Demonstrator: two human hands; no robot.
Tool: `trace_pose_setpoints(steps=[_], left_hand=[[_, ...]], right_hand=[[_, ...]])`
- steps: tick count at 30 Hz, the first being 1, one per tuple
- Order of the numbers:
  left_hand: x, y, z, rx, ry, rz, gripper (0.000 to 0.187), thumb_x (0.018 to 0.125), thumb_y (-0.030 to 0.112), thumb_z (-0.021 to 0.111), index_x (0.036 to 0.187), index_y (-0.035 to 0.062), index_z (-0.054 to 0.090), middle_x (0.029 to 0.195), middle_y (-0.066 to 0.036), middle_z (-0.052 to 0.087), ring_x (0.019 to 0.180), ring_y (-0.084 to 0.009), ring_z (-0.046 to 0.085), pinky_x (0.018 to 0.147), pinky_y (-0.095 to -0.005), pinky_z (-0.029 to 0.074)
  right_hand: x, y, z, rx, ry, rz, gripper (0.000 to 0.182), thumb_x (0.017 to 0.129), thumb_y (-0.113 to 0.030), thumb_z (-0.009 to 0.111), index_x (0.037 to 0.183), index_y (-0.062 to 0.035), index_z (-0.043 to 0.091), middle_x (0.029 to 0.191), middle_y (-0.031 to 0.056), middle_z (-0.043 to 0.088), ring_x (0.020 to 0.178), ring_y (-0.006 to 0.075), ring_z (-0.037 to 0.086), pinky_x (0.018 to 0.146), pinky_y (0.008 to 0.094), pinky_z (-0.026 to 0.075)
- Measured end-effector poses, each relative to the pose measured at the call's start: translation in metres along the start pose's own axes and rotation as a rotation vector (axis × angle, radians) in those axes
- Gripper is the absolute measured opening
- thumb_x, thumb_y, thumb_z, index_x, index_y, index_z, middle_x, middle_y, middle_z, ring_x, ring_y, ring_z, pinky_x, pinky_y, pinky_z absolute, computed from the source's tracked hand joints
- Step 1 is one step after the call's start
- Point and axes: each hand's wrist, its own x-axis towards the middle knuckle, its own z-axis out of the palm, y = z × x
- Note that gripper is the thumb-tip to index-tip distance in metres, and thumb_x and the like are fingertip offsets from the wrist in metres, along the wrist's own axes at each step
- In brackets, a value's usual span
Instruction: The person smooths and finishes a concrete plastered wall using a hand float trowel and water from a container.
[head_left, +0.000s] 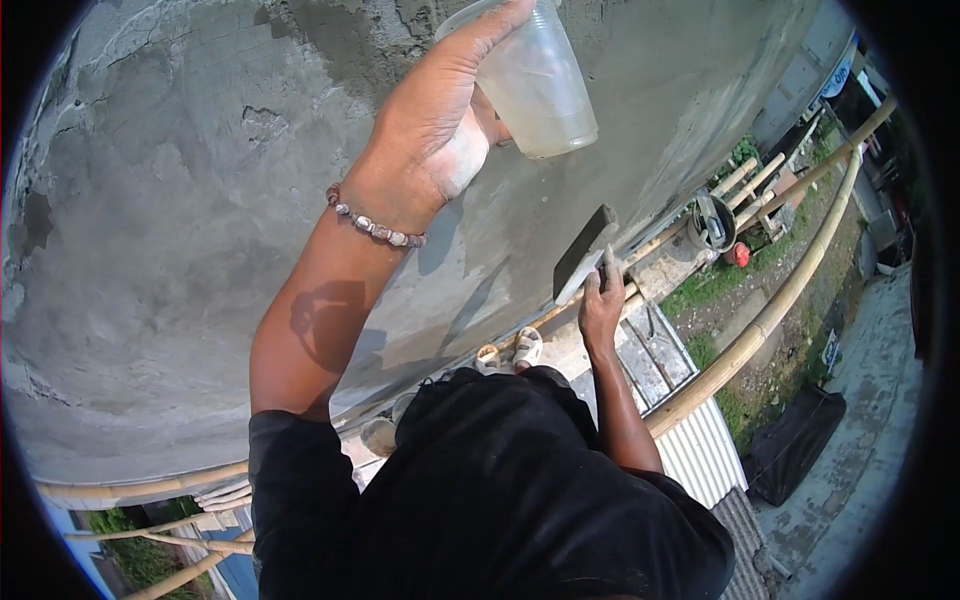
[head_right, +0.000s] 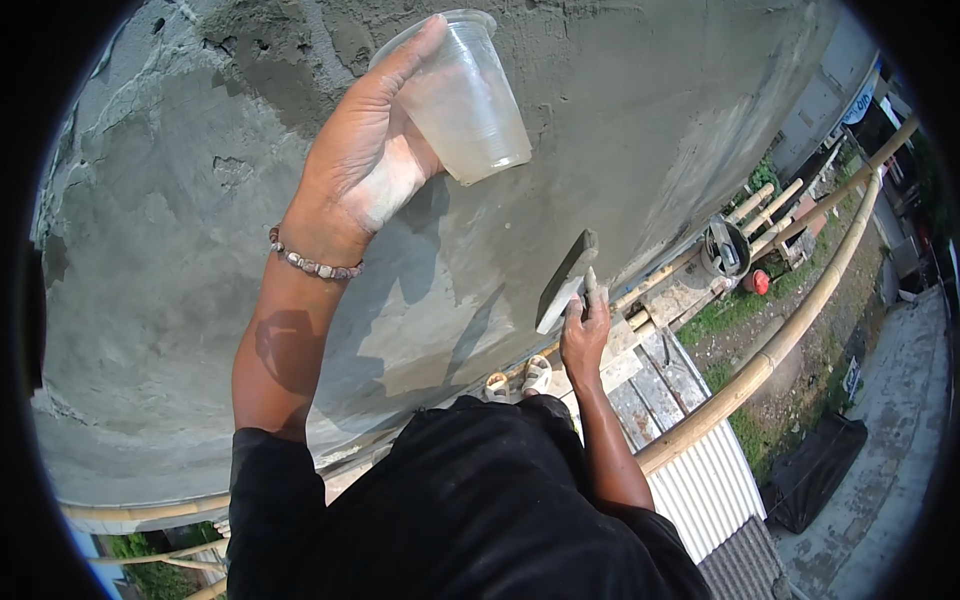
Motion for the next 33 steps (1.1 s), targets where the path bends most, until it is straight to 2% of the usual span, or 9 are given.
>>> trace_pose_setpoints(steps=[5,10,13,19,23,27,29,32,33], left_hand=[[-0.001,0.002,0.0,0.014,-0.007,0.012,0.048,0.088,0.03,0.075,0.123,0.0045,0.056,0.113,-0.009,0.061,0.109,-0.0219,0.061,0.098,-0.048,0.049],[-0.002,0.002,0.0,0.022,-0.003,0.043,0.048,0.088,0.03,0.075,0.123,0.0039,0.055,0.114,-0.009,0.061,0.11,-0.0222,0.061,0.099,-0.0479,0.049],[0.0,0.0,-0.004,0.014,-0.012,0.045,0.049,0.088,0.03,0.075,0.124,0.0036,0.055,0.114,-0.01,0.061,0.11,-0.0224,0.06,0.099,-0.0479,0.049],[0.001,-0.002,-0.007,0.012,-0.025,0.06,0.049,0.088,0.03,0.074,0.125,0.0029,0.054,0.116,-0.01,0.061,0.111,-0.0229,0.06,0.099,-0.0478,0.049],[-0.001,-0.001,-0.007,0.016,-0.032,0.08,0.05,0.088,0.03,0.074,0.125,0.0025,0.054,0.116,-0.011,0.061,0.111,-0.0232,0.06,0.1,-0.0477,0.048],[-0.001,-0.001,-0.01,0.027,-0.036,0.09,0.05,0.088,0.03,0.074,0.126,0.002,0.054,0.117,-0.011,0.06,0.112,-0.0234,0.06,0.1,-0.0476,0.048],[-0.002,-0.001,-0.011,0.026,-0.039,0.086,0.051,0.088,0.03,0.074,0.126,0.0018,0.054,0.117,-0.012,0.06,0.112,-0.0236,0.06,0.1,-0.0476,0.048],[-0.003,0.002,-0.008,0.041,-0.052,0.103,0.051,0.089,0.029,0.073,0.126,0.0015,0.053,0.118,-0.012,0.06,0.113,-0.0238,0.059,0.1,-0.0475,0.048],[-0.003,0.001,-0.007,0.04,-0.055,0.11,0.051,0.089,0.029,0.073,0.126,0.0014,0.053,0.118,-0.012,0.06,0.113,-0.0239,0.059,0.101,-0.0475,0.048]], right_hand=[[0.023,-0.054,0.037,0.62,-0.228,0.334,0.048,0.092,-0.006,0.046,0.139,0.0031,0.048,0.113,0.0085,0.064,0.089,0.0121,0.061,0.082,0.0291,0.051],[0.022,-0.064,0.046,0.78,-0.205,0.355,0.049,0.092,-0.005,0.045,0.139,0.0057,0.046,0.114,0.009,0.064,0.089,0.0131,0.062,0.081,0.0286,0.051],[0.022,-0.061,0.048,0.616,-0.161,0.373,0.049,0.092,-0.006,0.045,0.139,0.0072,0.046,0.12,0.014,0.063,0.101,0.0202,0.063,0.09,0.0337,0.05],[0.059,-0.099,0.054,0.227,0.061,-0.055,0.048,0.102,-0.024,0.05,0.14,0.0053,0.046,0.127,0.0229,0.058,0.118,0.0319,0.055,0.102,0.0407,0.04],[0.045,-0.121,0.095,-0.13,0.141,-0.302,0.045,0.09,-0.003,0.053,0.134,0.0023,0.053,0.123,0.0293,0.054,0.113,0.0477,0.053,0.099,0.0474,0.043],[0.001,-0.147,0.107,0.039,-0.056,-0.483,0.047,0.082,0.004,0.055,0.129,0.0022,0.056,0.121,0.0286,0.055,0.113,0.0481,0.053,0.096,0.049,0.045],[-0.009,-0.141,0.108,0.065,-0.186,-0.636,0.064,0.067,0.007,0.06,0.131,0.0032,0.054,0.122,0.0273,0.055,0.116,0.0467,0.052,0.098,0.0504,0.044],[-0.003,-0.112,0.088,0.163,-0.227,-0.573,0.044,0.08,0.005,0.056,0.124,0.0035,0.058,0.116,0.0271,0.057,0.105,0.0455,0.057,0.091,0.0471,0.048],[0.011,-0.107,0.078,0.165,-0.094,-0.386,0.041,0.083,0.004,0.055,0.124,0.0039,0.059,0.113,0.0267,0.058,0.102,0.0444,0.058,0.089,0.0465,0.048]])
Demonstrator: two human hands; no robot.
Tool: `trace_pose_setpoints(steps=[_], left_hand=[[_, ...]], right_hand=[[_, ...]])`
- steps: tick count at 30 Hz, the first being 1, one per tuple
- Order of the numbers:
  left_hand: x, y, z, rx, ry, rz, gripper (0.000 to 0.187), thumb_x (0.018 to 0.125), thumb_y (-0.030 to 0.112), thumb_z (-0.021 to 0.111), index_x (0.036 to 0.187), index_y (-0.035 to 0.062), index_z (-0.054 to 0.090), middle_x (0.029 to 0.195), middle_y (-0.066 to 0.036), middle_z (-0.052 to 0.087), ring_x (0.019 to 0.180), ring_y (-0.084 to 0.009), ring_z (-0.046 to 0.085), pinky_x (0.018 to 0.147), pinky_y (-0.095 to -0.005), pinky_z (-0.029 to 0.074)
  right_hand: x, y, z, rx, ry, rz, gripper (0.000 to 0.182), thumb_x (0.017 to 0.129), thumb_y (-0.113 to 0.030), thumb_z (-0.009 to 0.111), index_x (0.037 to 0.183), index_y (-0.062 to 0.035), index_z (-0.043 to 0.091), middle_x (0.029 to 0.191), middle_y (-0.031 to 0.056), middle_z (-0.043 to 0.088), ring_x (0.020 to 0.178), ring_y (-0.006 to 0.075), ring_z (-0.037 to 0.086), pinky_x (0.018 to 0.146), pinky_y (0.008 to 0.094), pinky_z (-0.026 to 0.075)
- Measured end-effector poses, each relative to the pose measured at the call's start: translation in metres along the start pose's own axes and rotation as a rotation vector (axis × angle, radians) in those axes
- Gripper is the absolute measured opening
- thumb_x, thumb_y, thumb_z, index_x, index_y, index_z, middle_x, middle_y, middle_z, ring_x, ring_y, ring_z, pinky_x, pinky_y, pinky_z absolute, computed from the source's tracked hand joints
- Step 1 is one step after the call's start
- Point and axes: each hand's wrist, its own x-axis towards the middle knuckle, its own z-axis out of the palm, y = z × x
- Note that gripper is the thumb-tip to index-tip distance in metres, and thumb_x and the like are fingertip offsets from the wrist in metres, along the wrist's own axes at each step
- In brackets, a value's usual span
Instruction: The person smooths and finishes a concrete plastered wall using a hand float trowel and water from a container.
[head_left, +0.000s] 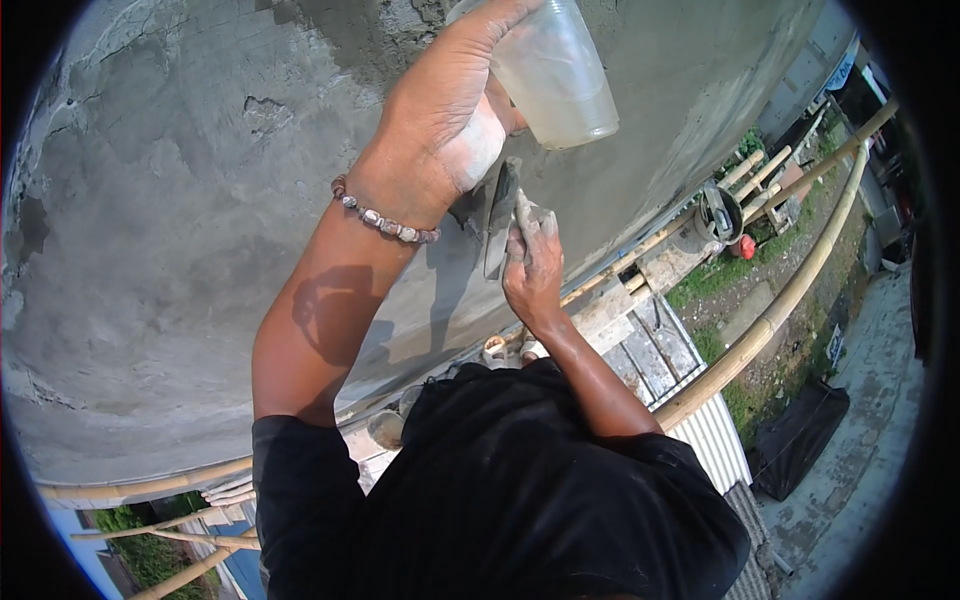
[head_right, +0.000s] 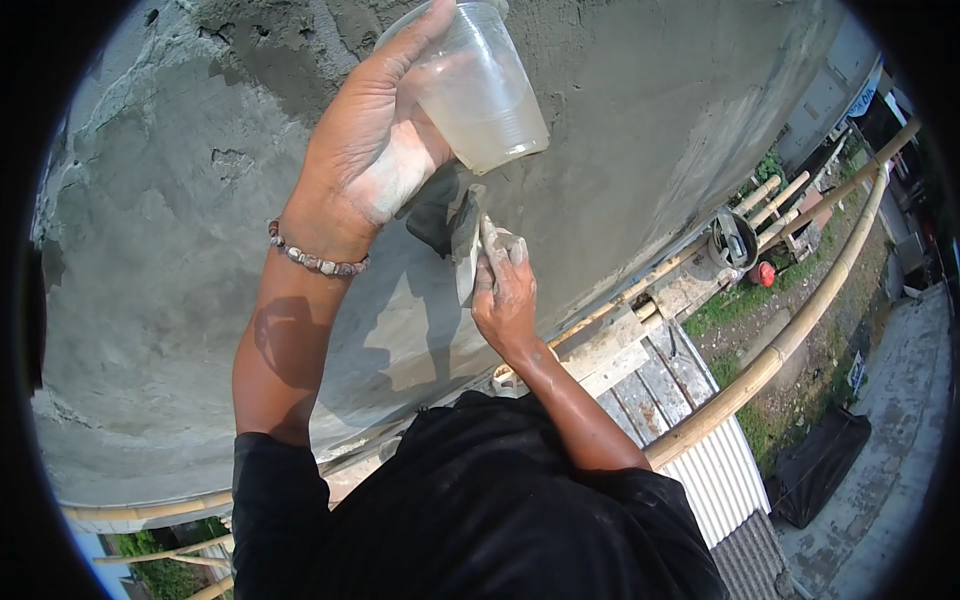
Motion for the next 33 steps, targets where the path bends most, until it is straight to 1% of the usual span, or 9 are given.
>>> trace_pose_setpoints(steps=[3,6,9,14,19,22,25,27,33], left_hand=[[0.003,-0.006,-0.005,-0.012,0.017,0.012,0.052,0.089,0.029,0.073,0.127,0.001,0.053,0.119,-0.013,0.06,0.113,-0.0241,0.059,0.101,-0.0474,0.048],[0.002,-0.007,-0.009,-0.008,0.016,0.004,0.052,0.089,0.029,0.073,0.127,0.0007,0.053,0.119,-0.013,0.06,0.114,-0.0243,0.059,0.101,-0.0474,0.048],[0.002,-0.004,-0.009,0.003,0.005,0.02,0.052,0.089,0.029,0.073,0.128,0.0004,0.052,0.12,-0.013,0.06,0.114,-0.0245,0.059,0.101,-0.0473,0.047],[0.003,-0.004,-0.011,0.019,0.007,0.027,0.053,0.089,0.029,0.072,0.128,-0.0002,0.052,0.121,-0.014,0.06,0.115,-0.0249,0.059,0.102,-0.0472,0.047],[0.004,0.0,0.001,0.032,-0.043,0.066,0.053,0.089,0.029,0.072,0.129,-0.0007,0.052,0.122,-0.015,0.06,0.116,-0.0252,0.059,0.102,-0.0472,0.047],[0.005,-0.007,-0.008,0.014,-0.029,0.052,0.054,0.089,0.029,0.072,0.129,-0.0011,0.051,0.122,-0.015,0.059,0.116,-0.0254,0.058,0.102,-0.0471,0.047],[0.003,0.0,-0.001,0.029,-0.069,0.069,0.054,0.09,0.029,0.072,0.13,-0.0014,0.051,0.123,-0.015,0.059,0.117,-0.0256,0.058,0.102,-0.047,0.047],[0.006,-0.003,-0.003,0.039,-0.058,0.07,0.054,0.09,0.028,0.072,0.13,-0.0016,0.051,0.123,-0.016,0.059,0.117,-0.0258,0.058,0.103,-0.047,0.046],[0.002,0.0,0.001,0.052,-0.08,0.1,0.055,0.09,0.028,0.071,0.131,-0.0023,0.05,0.124,-0.016,0.059,0.118,-0.0262,0.058,0.103,-0.0469,0.046]], right_hand=[[0.058,0.013,-0.031,-0.137,0.313,0.196,0.037,0.089,0.0,0.052,0.124,0.0042,0.059,0.105,0.0257,0.059,0.092,0.0422,0.059,0.082,0.0458,0.049],[0.071,-0.002,-0.012,-0.327,0.157,0.091,0.039,0.087,0.0,0.053,0.126,0.003,0.058,0.105,0.0249,0.059,0.089,0.0419,0.059,0.08,0.0458,0.049],[0.024,-0.022,0.03,-0.23,0.046,-0.139,0.063,0.064,0.002,0.058,0.128,0.0003,0.058,0.123,0.026,0.054,0.113,0.048,0.055,0.087,0.0495,0.051],[-0.01,-0.014,0.027,-0.19,-0.155,-0.23,0.061,0.069,0.002,0.06,0.13,-0.0052,0.059,0.121,0.0255,0.057,0.112,0.0443,0.057,0.089,0.0475,0.051],[0.033,0.016,-0.026,-0.046,0.193,0.103,0.041,0.083,0.003,0.051,0.123,-0.0013,0.061,0.108,0.0236,0.058,0.089,0.0403,0.06,0.08,0.0441,0.05],[0.086,-0.001,-0.035,-0.245,0.115,0.131,0.04,0.085,0.002,0.049,0.123,-0.0005,0.061,0.105,0.0238,0.058,0.086,0.0406,0.059,0.077,0.0461,0.049],[0.046,-0.01,0.012,-0.379,0.168,-0.188,0.049,0.073,0.002,0.059,0.121,-0.0019,0.062,0.118,0.0225,0.058,0.109,0.041,0.06,0.083,0.0443,0.053],[-0.003,-0.019,0.035,-0.288,-0.041,-0.217,0.057,0.067,0.001,0.061,0.124,-0.0057,0.061,0.124,0.0209,0.058,0.115,0.0404,0.059,0.088,0.0443,0.053],[-0.002,0.017,-0.002,-0.065,-0.009,-0.012,0.051,0.076,0.006,0.053,0.126,-0.0015,0.059,0.118,0.0226,0.059,0.103,0.0397,0.063,0.085,0.046,0.051]])
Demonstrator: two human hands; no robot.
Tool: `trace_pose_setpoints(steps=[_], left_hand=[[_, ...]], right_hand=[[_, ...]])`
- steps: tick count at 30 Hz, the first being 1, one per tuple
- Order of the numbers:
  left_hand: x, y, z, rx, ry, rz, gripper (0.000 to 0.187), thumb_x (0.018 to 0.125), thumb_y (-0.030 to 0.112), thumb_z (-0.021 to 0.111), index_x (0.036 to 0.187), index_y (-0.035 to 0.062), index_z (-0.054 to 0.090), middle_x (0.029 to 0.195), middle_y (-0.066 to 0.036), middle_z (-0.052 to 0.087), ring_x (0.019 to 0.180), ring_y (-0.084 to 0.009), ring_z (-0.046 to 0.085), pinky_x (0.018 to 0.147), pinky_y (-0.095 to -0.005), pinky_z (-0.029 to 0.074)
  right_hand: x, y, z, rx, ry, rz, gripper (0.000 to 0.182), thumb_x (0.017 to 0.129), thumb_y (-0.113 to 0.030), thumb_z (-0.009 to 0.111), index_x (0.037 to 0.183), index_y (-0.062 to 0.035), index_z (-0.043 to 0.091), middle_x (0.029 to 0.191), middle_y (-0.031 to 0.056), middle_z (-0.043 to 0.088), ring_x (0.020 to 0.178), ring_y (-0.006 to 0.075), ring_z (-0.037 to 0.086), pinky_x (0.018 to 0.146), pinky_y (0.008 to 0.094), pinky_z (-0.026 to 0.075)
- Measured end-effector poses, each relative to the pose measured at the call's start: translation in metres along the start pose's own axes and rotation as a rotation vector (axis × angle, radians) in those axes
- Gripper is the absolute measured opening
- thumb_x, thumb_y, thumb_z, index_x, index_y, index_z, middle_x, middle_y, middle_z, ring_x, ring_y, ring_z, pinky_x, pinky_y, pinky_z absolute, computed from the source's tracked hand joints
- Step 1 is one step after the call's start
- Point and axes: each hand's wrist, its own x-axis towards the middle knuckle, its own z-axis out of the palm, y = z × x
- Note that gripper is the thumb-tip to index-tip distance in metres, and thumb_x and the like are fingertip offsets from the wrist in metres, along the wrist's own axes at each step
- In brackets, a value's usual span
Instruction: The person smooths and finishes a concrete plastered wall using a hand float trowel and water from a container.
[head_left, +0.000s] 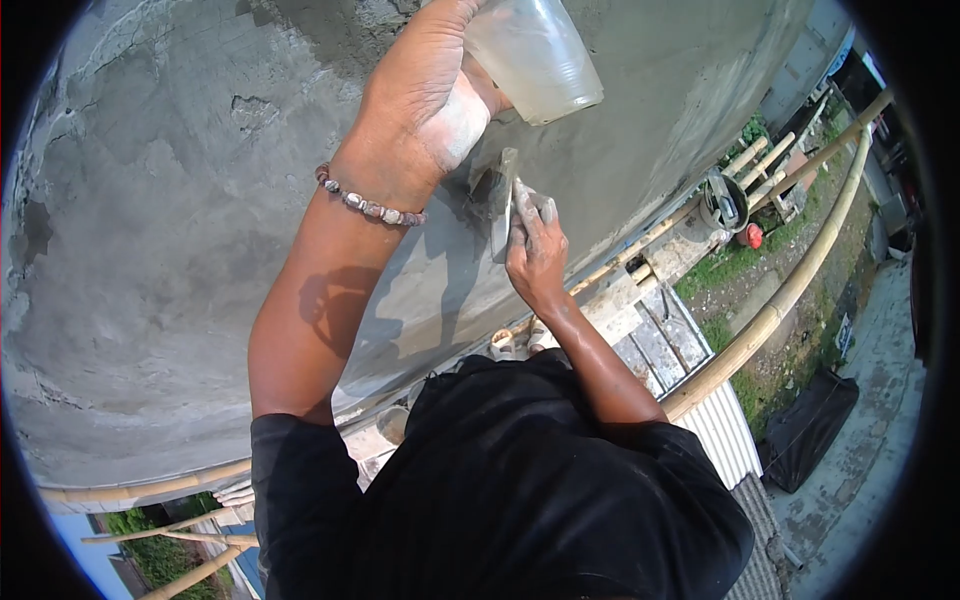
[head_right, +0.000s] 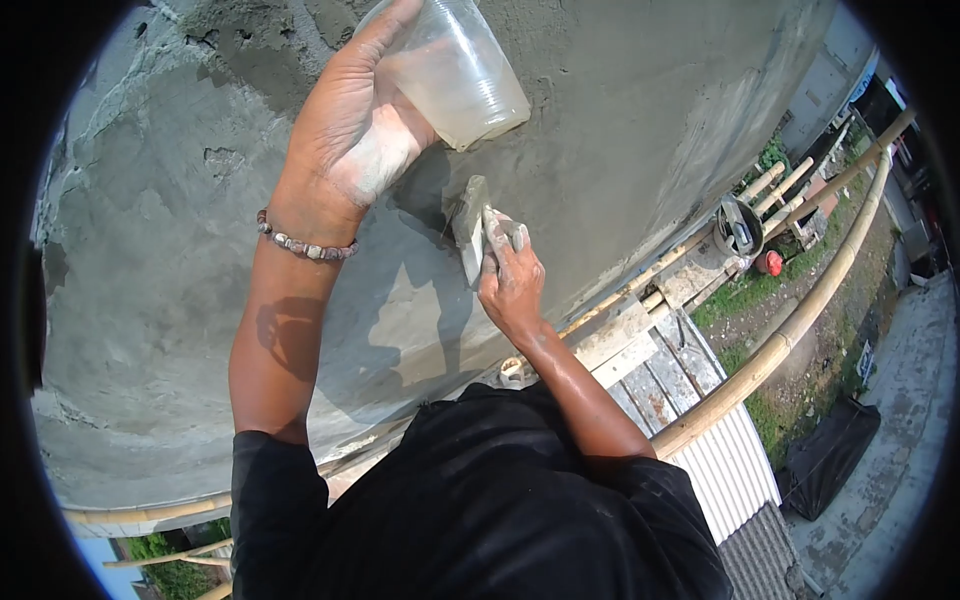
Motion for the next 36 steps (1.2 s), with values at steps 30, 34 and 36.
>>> trace_pose_setpoints(steps=[30,34,36], left_hand=[[0.0,-0.008,-0.002,0.02,-0.071,0.066,0.059,0.091,0.027,0.07,0.134,-0.0056,0.048,0.129,-0.02,0.058,0.122,-0.0284,0.056,0.105,-0.0464,0.045],[-0.013,0.001,0.004,0.029,-0.08,0.105,0.059,0.091,0.027,0.069,0.135,-0.0061,0.047,0.13,-0.021,0.058,0.123,-0.0286,0.056,0.105,-0.0463,0.044],[-0.022,0.012,-0.002,0.035,-0.078,0.108,0.06,0.091,0.027,0.069,0.135,-0.0063,0.047,0.131,-0.021,0.058,0.123,-0.0288,0.056,0.106,-0.0462,0.044]], right_hand=[[-0.052,0.003,0.029,-0.042,-0.154,-0.042,0.053,0.075,0.003,0.058,0.127,-0.0072,0.062,0.114,0.0211,0.059,0.104,0.0406,0.06,0.087,0.0452,0.05],[0.023,0.019,-0.024,-0.049,0.237,0.221,0.05,0.082,0.004,0.054,0.131,-0.0022,0.058,0.104,0.0219,0.06,0.092,0.0405,0.059,0.082,0.045,0.049],[0.071,0.008,-0.035,-0.101,0.306,0.21,0.049,0.082,0.004,0.054,0.131,-0.0003,0.058,0.102,0.0218,0.06,0.091,0.04,0.059,0.081,0.0454,0.049]])
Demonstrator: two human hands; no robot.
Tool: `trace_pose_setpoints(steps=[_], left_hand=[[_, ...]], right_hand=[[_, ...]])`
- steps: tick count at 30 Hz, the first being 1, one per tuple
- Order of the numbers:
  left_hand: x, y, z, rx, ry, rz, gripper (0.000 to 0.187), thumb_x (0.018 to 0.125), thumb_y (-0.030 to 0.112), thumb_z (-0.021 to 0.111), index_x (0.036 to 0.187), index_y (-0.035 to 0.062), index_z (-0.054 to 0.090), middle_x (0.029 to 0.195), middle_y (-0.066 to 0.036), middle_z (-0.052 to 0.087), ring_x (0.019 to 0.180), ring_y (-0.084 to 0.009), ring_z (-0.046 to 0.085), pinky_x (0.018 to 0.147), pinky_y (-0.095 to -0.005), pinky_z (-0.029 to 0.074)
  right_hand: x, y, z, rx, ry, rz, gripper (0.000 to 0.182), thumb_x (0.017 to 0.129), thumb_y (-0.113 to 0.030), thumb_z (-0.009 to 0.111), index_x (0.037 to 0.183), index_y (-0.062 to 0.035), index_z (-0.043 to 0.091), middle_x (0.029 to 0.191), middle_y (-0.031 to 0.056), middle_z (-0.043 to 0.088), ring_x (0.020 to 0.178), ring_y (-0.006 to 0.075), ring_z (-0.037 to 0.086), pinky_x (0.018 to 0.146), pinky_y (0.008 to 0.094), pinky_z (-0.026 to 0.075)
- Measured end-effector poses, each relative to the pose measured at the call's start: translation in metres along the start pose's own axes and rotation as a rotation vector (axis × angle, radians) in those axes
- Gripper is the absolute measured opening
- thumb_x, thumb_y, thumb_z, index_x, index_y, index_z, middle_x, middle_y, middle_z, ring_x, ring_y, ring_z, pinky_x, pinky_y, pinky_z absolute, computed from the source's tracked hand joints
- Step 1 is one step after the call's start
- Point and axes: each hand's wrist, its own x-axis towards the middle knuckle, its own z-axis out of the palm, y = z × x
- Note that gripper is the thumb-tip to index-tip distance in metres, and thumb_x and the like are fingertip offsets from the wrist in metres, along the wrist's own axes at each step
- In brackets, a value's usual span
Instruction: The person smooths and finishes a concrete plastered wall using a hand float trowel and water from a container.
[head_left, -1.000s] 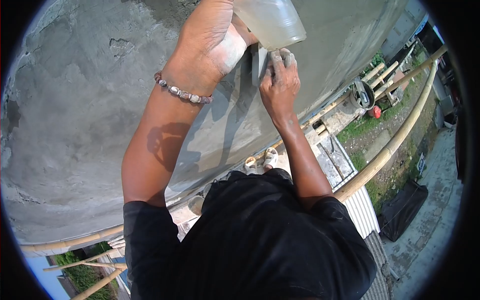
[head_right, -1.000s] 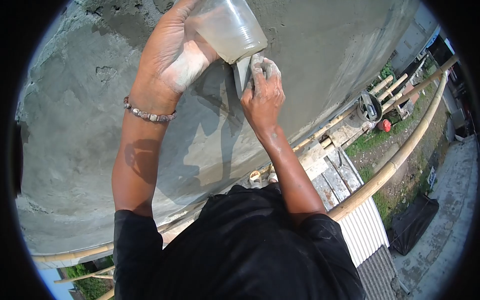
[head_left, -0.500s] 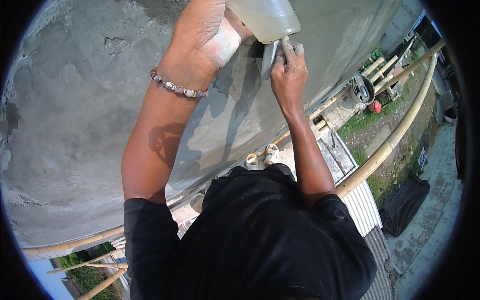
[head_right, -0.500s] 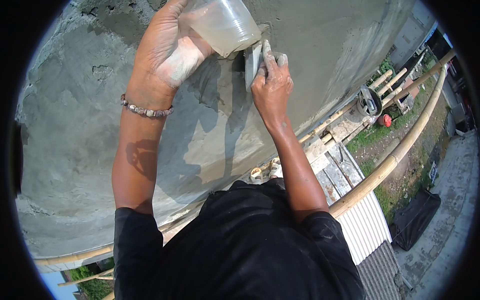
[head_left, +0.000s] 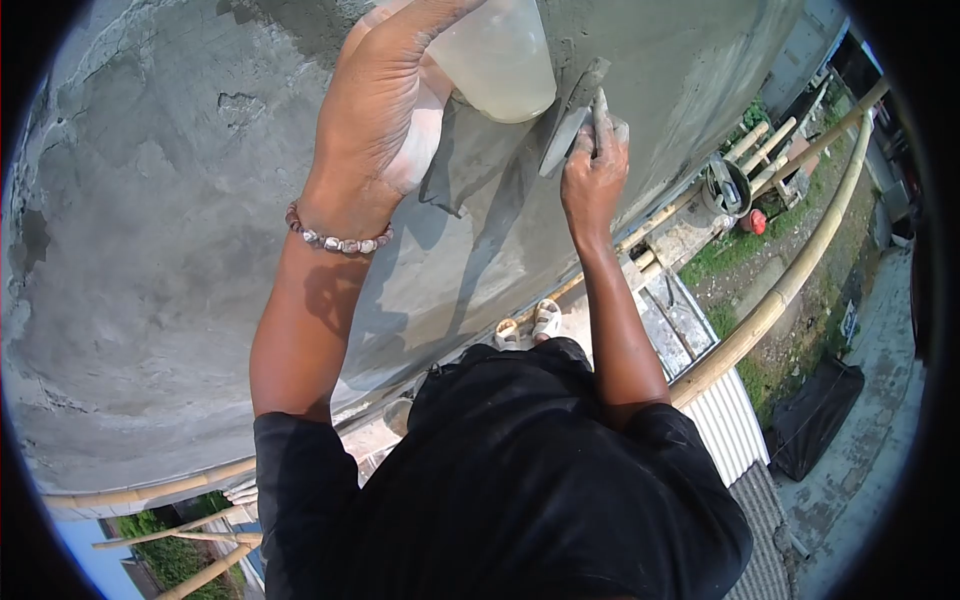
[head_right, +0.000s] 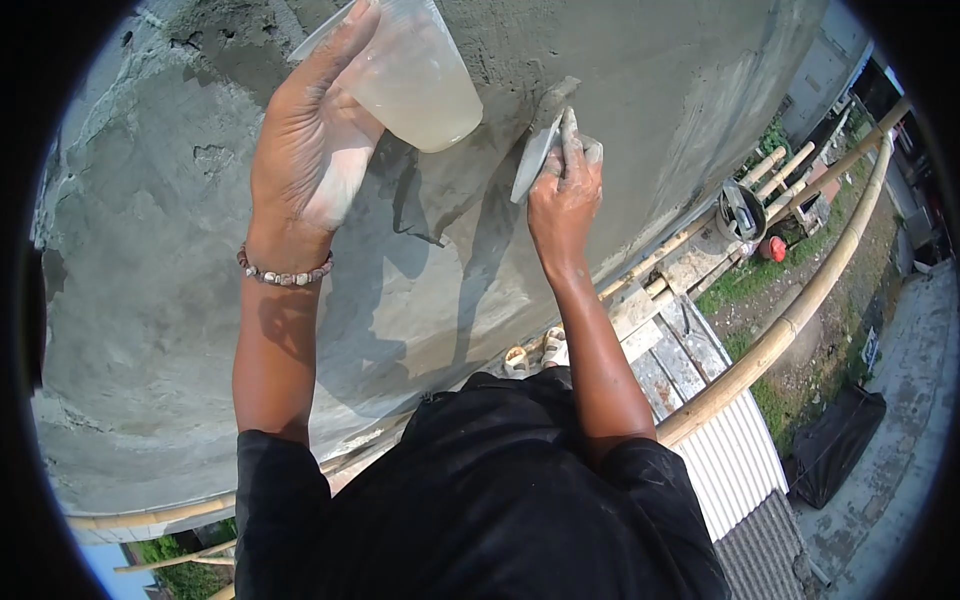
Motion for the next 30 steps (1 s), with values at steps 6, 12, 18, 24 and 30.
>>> trace_pose_setpoints(steps=[6,12,18,24,30], left_hand=[[-0.02,0.039,0.003,0.452,0.346,-0.065,0.055,0.089,0.029,0.072,0.131,-0.0021,0.055,0.126,-0.011,0.061,0.117,-0.0186,0.057,0.101,-0.0365,0.044],[-0.047,0.068,-0.014,0.798,0.326,-0.038,0.075,0.091,0.034,0.062,0.143,-0.0132,0.034,0.139,-0.034,0.046,0.133,-0.0401,0.047,0.112,-0.0473,0.036],[-0.077,0.089,-0.029,0.956,0.315,-0.029,0.098,0.075,0.047,0.072,0.144,-0.0118,0.034,0.141,-0.032,0.044,0.132,-0.0403,0.048,0.112,-0.0491,0.036],[-0.106,0.108,-0.031,0.89,0.424,-0.047,0.104,0.063,0.044,0.079,0.141,-0.0086,0.037,0.135,-0.031,0.05,0.128,-0.0397,0.052,0.11,-0.0474,0.038],[-0.104,0.119,-0.034,0.905,0.392,-0.02,0.107,0.061,0.049,0.079,0.141,-0.0087,0.037,0.136,-0.031,0.049,0.123,-0.0414,0.056,0.108,-0.0525,0.041]], right_hand=[[-0.078,-0.047,0.042,-0.103,-0.211,-0.405,0.061,0.069,0.003,0.06,0.129,-0.0084,0.061,0.114,0.0178,0.058,0.105,0.0388,0.058,0.081,0.0457,0.052],[-0.137,-0.007,0.026,0.073,-0.607,-0.381,0.059,0.073,0.003,0.06,0.131,-0.0082,0.06,0.114,0.0169,0.058,0.109,0.0377,0.059,0.089,0.0428,0.052],[0.014,-0.039,-0.016,0.153,-0.16,-0.051,0.046,0.086,0.0,0.053,0.132,-0.0059,0.059,0.106,0.018,0.062,0.092,0.0348,0.063,0.085,0.0427,0.05],[-0.038,-0.058,0.043,-0.136,-0.007,-0.422,0.061,0.07,0.003,0.057,0.13,-0.0072,0.061,0.107,0.0177,0.059,0.102,0.0382,0.059,0.085,0.045,0.049],[-0.153,-0.03,0.042,0.081,-0.517,-0.287,0.063,0.071,0.002,0.058,0.133,-0.008,0.058,0.114,0.0233,0.06,0.114,0.0434,0.056,0.094,0.0485,0.048]])
